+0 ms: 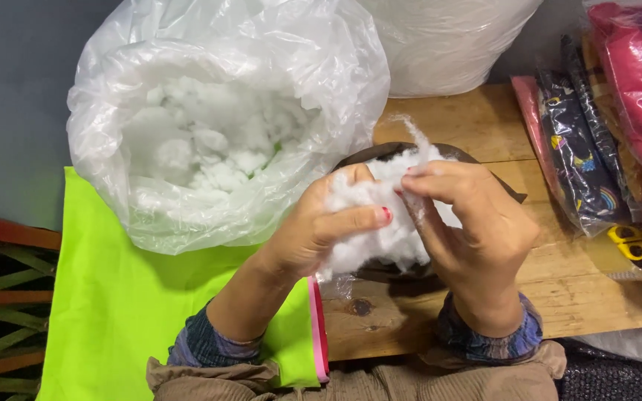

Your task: Stuffing a brown pillowcase with white fiberfill material from a large plastic bag.

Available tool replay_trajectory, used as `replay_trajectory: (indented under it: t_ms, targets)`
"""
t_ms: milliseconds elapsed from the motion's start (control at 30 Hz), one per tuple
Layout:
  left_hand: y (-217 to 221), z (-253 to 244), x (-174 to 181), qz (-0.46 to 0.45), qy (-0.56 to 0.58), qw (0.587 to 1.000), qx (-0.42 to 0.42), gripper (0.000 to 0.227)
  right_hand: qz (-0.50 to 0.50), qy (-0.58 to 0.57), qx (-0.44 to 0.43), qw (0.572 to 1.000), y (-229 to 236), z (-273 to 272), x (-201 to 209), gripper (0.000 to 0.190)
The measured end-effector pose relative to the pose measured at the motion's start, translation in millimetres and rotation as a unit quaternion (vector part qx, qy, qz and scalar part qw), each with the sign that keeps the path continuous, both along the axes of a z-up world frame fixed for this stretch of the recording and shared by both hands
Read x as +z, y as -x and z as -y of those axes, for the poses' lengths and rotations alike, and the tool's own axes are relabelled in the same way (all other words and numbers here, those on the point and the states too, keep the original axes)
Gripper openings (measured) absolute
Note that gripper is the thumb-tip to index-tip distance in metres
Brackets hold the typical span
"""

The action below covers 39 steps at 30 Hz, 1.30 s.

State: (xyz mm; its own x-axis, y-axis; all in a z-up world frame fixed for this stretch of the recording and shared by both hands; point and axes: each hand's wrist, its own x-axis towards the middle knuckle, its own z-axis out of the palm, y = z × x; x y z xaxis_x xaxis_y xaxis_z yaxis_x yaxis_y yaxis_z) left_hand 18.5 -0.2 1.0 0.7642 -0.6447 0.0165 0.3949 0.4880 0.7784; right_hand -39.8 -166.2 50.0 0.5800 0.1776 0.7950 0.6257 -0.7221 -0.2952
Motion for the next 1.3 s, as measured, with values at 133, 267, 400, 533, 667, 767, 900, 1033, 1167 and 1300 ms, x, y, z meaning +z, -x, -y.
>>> replay_trajectory:
  t_ms: [133, 267, 400, 533, 667, 767, 900, 1033, 1167, 1300]
  targets:
    - [2.0, -1.9, 9.0, 0.082, -0.084, 0.993, 0.000, 0.033, 0.012, 0.015, 0.000, 1.000, -4.1, -0.1, -3.4, 0.011]
    - [-1.3, -3.3, 4.3, 0.091, -0.049, 0.995, 0.001, 0.028, 0.046, -0.017, -0.018, 0.999, -6.4, 14.8, -10.2, 0.011]
    - [-2.6, -6.5, 5.3, 0.086, -0.011, 0.996, -0.011, 0.030, 0.142, -0.041, -0.071, 0.986, -10.2, 38.6, -18.9, 0.018]
    - [-6.6, -8.3, 4.0, 0.106, -0.034, 0.994, 0.004, 0.028, 0.207, -0.063, -0.048, 0.975, -11.1, 67.4, -24.4, 0.017]
    - [-12.1, -4.9, -2.1, 0.018, 0.030, 0.993, 0.110, 0.021, 0.128, -0.209, -0.121, 0.962, 11.5, 60.8, -32.7, 0.020]
    - [-11.6, -3.7, 1.1, -0.036, 0.048, 0.989, 0.139, 0.023, 0.023, -0.207, -0.058, 0.976, 22.7, 46.7, -21.8, 0.026]
    - [-7.1, -2.9, -1.7, 0.003, 0.059, 0.992, 0.116, 0.024, -0.110, -0.024, -0.018, 0.994, 19.4, 33.6, 3.3, 0.054]
    - [-9.6, -13.2, 1.3, 0.273, -0.184, 0.934, 0.141, 0.027, -0.254, -0.031, 0.045, 0.966, 16.0, 35.9, 11.6, 0.077]
    - [-0.8, -14.6, 10.8, 0.373, -0.276, 0.879, 0.108, 0.022, -0.290, 0.057, 0.058, 0.954, 2.4, 33.6, 11.0, 0.061]
    - [0.0, -14.4, 13.2, 0.371, -0.252, 0.891, 0.072, 0.025, -0.241, 0.047, 0.093, 0.965, -2.2, 26.7, 9.3, 0.008]
